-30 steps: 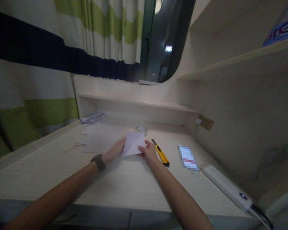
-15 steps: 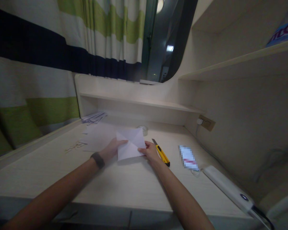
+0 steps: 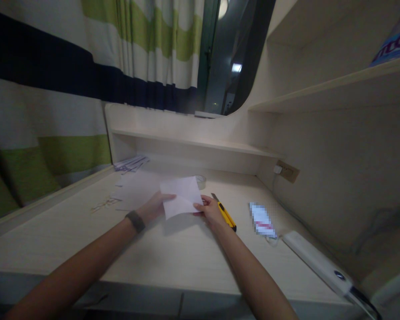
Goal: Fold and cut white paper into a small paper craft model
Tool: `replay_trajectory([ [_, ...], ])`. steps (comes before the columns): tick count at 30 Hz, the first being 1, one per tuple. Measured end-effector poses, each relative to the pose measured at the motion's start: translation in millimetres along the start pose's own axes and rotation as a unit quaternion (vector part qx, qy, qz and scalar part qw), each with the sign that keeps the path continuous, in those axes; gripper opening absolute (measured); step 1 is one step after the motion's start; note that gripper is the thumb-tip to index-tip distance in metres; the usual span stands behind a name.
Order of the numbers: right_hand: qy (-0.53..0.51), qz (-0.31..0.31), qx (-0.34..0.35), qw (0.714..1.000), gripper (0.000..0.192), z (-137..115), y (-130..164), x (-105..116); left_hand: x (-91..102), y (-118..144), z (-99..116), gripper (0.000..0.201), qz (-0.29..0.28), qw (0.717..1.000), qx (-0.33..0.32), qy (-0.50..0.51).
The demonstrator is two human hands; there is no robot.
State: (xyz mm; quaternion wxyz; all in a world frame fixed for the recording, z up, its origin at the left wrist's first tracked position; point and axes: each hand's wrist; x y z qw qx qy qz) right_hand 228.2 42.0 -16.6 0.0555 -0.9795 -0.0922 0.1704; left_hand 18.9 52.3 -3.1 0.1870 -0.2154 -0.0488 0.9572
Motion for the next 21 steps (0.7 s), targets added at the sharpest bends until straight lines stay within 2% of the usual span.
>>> replay_trajectory([
  [3,-0.031,0.007,0.007,0.999,0.043,-1.3,-1.8,0.8,0.9,-2.4,0.4,0.038,0.032,0.999,0.014,0.017],
  [7,-0.046,0.042,0.017,0.998,0.030,-8.9,-4.6,3.9,4.5,-3.9,2.6,0.031,0.065,0.997,0.023,0.017],
  [15,-0.056,0.020,-0.011,0.998,0.026,-15.9,-5.1,8.1,6.5,-3.6,6.7,0.024,0.070,0.997,0.000,0.031],
  [21,-0.058,0.029,0.001,0.998,0.017,-15.3,-11.8,17.0,9.8,-3.1,8.9,0.013,0.061,0.998,-0.015,0.029],
])
Point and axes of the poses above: each hand's wrist, its own y-axis away from the middle knuckle, its own x-axis out of the back of the hand, z = x × y, and after that the axes turned 4 degrees about -y, right-handed
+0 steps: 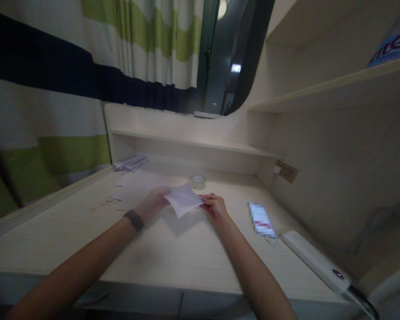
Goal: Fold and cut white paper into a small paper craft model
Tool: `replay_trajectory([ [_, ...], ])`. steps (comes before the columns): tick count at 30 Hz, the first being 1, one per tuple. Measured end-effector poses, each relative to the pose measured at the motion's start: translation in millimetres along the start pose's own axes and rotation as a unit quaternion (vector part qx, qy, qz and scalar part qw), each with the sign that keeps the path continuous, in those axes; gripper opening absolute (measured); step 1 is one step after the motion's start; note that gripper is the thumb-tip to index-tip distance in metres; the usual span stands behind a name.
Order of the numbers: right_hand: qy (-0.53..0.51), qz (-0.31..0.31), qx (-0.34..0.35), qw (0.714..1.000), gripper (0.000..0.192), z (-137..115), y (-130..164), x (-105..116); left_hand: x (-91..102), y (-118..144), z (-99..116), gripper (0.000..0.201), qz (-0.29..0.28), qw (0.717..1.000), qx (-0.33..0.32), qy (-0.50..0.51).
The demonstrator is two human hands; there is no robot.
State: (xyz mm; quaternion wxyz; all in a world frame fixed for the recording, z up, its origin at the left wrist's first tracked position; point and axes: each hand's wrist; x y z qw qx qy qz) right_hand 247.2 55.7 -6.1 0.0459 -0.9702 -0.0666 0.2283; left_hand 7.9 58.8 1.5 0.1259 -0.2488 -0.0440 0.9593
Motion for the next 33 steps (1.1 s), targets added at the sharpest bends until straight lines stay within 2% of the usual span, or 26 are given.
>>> replay_trajectory([
  [4,-0.002,-0.045,0.001,0.999,0.020,-8.1,2.4,1.4,1.2,0.4,3.4,0.010,0.012,1.000,-0.011,0.021],
  [7,0.013,-0.085,0.006,0.996,0.034,-11.7,5.2,0.3,-0.5,0.7,8.3,0.009,0.037,0.998,-0.004,0.051],
  [10,0.045,-0.043,0.018,0.998,0.030,-8.8,4.0,1.2,-4.5,2.5,13.2,0.008,0.029,0.997,-0.002,0.069],
  [12,0.066,-0.007,0.015,0.998,0.025,-4.9,1.5,3.2,-7.0,3.8,14.0,0.013,0.020,0.999,-0.023,0.033],
  [15,0.103,0.025,-0.004,0.994,0.028,-1.3,-1.7,6.2,-7.6,4.2,10.0,0.018,0.045,0.998,-0.033,-0.042],
  [19,0.109,0.053,-0.005,0.993,0.027,-2.9,-2.3,6.9,-3.6,1.8,2.6,0.027,0.096,0.989,-0.017,-0.108],
  [24,0.138,0.060,-0.022,0.988,0.024,-6.4,-1.0,7.3,-0.5,-0.4,3.1,0.030,0.101,0.989,-0.008,-0.105],
  [27,0.155,0.065,-0.022,0.986,0.023,-6.2,-0.9,7.4,-1.1,1.2,5.8,0.031,0.077,0.993,-0.011,-0.093],
  [29,0.151,0.065,-0.008,0.986,0.024,-4.5,-0.4,5.6,-3.4,4.2,6.6,0.034,0.034,0.994,0.000,-0.104],
  [33,0.143,0.044,0.010,0.989,0.031,3.3,2.1,-2.3,-11.8,10.6,2.4,0.040,-0.033,0.976,0.041,-0.211],
])
Point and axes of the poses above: each hand's wrist, its own y-axis away from the middle knuckle, its own x-axis out of the back of the hand, z = x × y, and after that the axes turned 4 degrees about -y, right-handed
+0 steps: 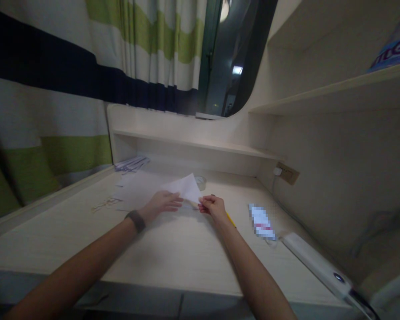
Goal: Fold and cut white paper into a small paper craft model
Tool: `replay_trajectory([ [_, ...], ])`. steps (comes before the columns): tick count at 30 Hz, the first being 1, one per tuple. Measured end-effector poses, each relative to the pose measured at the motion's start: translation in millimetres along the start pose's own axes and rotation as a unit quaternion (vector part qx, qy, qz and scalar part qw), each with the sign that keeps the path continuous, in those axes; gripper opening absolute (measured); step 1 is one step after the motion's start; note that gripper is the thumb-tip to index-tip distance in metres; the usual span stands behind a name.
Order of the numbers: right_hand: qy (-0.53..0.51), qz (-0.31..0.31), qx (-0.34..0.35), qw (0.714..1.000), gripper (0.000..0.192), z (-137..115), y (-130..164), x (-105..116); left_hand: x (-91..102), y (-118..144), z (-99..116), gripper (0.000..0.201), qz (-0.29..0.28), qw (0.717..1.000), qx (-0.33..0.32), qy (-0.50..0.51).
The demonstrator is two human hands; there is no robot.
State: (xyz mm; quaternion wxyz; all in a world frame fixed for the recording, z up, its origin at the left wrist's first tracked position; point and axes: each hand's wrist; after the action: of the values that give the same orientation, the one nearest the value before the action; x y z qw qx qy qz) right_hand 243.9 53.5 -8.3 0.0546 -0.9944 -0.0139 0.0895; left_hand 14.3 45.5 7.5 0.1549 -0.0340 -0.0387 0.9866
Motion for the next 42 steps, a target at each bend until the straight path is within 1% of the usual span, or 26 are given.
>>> replay_trajectory([
  [1,-0.001,-0.006,0.000,1.000,0.032,1.6,1.2,-2.5,-2.5,0.5,-1.1,0.041,-0.002,1.000,0.003,-0.027],
  [3,-0.006,-0.017,-0.006,1.000,0.033,4.2,3.7,-6.4,-5.9,0.4,-3.8,0.040,0.015,0.998,0.001,-0.057],
  [5,-0.014,-0.033,-0.020,0.999,0.035,5.3,6.1,-8.6,-7.2,0.0,-5.9,0.039,0.032,0.998,0.002,-0.062],
  [6,-0.017,-0.045,-0.027,0.998,0.036,5.3,7.3,-9.1,-7.3,0.2,-6.3,0.038,0.033,0.998,0.006,-0.060],
  [7,-0.018,-0.060,-0.032,0.998,0.038,5.2,8.2,-9.4,-7.5,0.9,-6.2,0.037,0.023,0.998,0.009,-0.060],
  [10,-0.004,-0.102,-0.027,0.994,0.044,5.4,9.9,-10.1,-8.8,4.5,-4.5,0.036,-0.032,0.997,0.007,-0.063],
  [12,0.015,-0.116,-0.016,0.993,0.046,6.5,10.3,-10.9,-10.7,6.4,-3.9,0.034,-0.042,0.997,-0.004,-0.064],
  [16,0.051,-0.117,0.002,0.992,0.042,7.7,12.3,-14.9,-12.9,5.7,-6.3,0.027,0.022,0.997,-0.019,-0.076],
  [18,0.054,-0.107,0.006,0.993,0.042,6.5,14.2,-17.7,-12.8,4.8,-7.6,0.026,0.041,0.995,-0.025,-0.083],
  [20,0.045,-0.094,0.012,0.994,0.043,5.2,15.7,-19.9,-12.2,4.6,-8.1,0.026,0.041,0.995,-0.025,-0.091],
  [23,0.029,-0.084,0.028,0.996,0.046,4.9,15.6,-20.5,-11.4,4.9,-7.8,0.027,0.019,0.994,-0.011,-0.107],
  [25,0.031,-0.083,0.032,0.996,0.048,6.3,14.3,-19.3,-10.8,4.8,-7.7,0.027,0.015,0.994,-0.009,-0.109],
  [28,0.045,-0.081,0.014,0.996,0.051,9.6,12.5,-17.8,-9.9,4.7,-7.5,0.026,0.029,0.995,-0.020,-0.098],
  [30,0.042,-0.075,0.001,0.996,0.052,11.1,12.4,-18.0,-10.0,5.0,-7.2,0.027,0.026,0.995,-0.025,-0.091],
  [36,0.004,-0.083,-0.012,0.996,0.043,8.0,14.5,-17.2,-11.4,6.0,-5.1,0.031,0.005,0.997,-0.015,-0.075],
  [38,-0.002,-0.097,-0.028,0.995,0.041,6.5,13.7,-14.6,-9.4,4.7,-3.9,0.031,0.012,0.998,-0.016,-0.057],
  [42,-0.009,-0.127,-0.060,0.990,0.043,5.8,10.2,-7.5,-1.0,0.5,-0.1,0.032,0.068,0.997,-0.011,-0.018],
])
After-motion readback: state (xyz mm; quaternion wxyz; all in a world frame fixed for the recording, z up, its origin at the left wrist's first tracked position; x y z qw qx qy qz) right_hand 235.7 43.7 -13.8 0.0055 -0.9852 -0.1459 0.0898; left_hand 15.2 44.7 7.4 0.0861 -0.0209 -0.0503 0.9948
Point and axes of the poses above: each hand's wrist, its own y-axis away from the middle knuckle, its own x-axis out of the back of the hand, z = x × y, and after that the axes turned 4 degrees about -y, right-handed
